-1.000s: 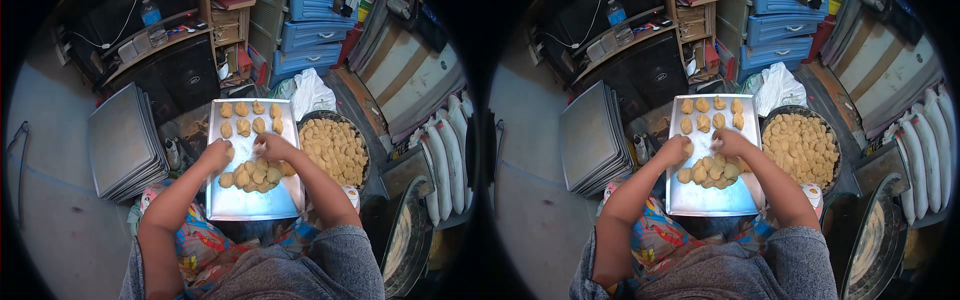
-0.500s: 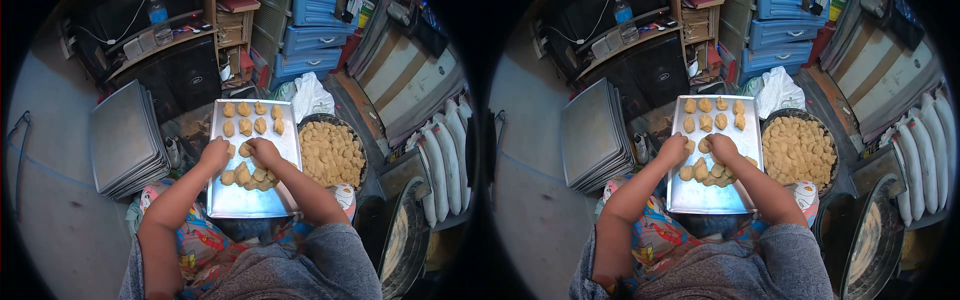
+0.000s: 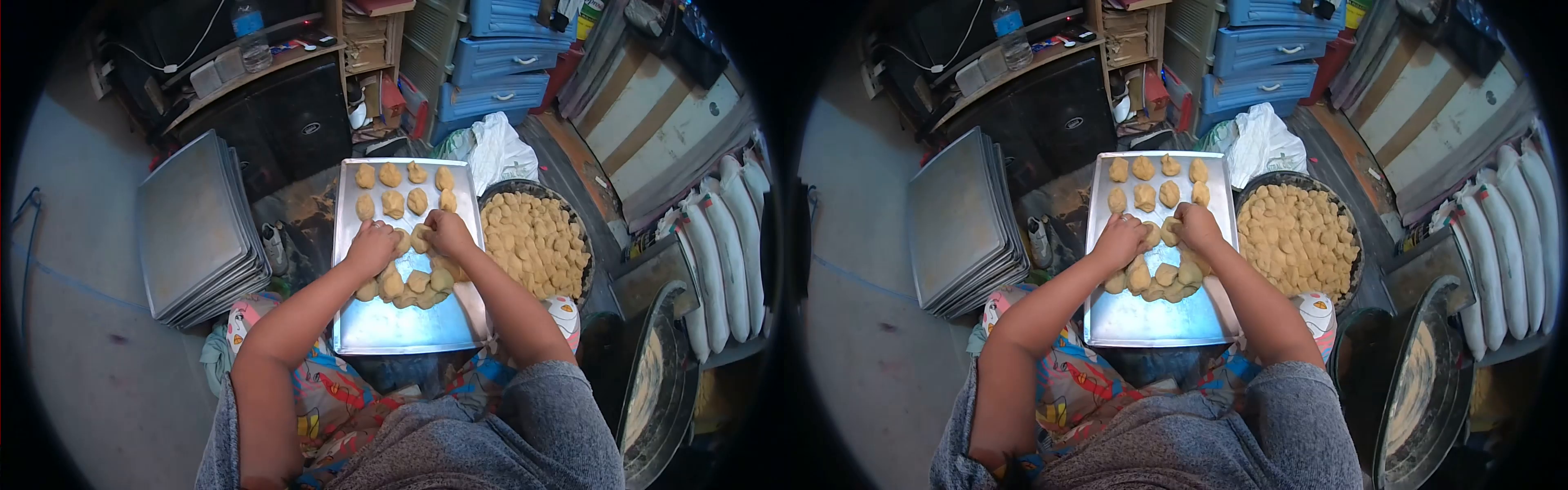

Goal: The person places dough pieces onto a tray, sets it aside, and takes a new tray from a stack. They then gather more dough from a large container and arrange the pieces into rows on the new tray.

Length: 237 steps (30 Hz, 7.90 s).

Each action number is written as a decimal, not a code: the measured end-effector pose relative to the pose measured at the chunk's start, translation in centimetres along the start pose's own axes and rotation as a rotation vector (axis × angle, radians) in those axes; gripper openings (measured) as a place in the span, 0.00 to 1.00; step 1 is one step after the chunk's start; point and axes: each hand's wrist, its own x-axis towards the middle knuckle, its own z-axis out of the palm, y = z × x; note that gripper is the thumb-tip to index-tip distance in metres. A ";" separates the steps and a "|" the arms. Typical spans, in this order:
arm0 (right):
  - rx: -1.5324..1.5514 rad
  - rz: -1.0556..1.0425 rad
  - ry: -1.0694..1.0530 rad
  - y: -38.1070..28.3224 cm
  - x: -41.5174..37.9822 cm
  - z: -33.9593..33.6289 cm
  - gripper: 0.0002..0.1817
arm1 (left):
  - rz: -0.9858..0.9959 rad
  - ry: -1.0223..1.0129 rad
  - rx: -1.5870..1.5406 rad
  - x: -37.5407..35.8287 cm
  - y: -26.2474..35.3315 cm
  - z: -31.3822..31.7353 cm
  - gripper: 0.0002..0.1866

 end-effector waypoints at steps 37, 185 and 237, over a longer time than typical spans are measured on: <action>-0.073 -0.071 0.303 2.3 -4.2 -0.7 0.22 | -0.466 0.262 -0.317 -7.8 4.1 -1.5 0.16; 0.038 0.148 0.025 3.4 -15.9 0.1 0.16 | -0.080 0.119 -0.187 -7.9 14.6 3.4 0.12; -0.184 -0.044 0.152 -0.1 -12.2 -0.9 0.24 | -0.355 0.235 -0.259 -8.9 6.8 -1.4 0.18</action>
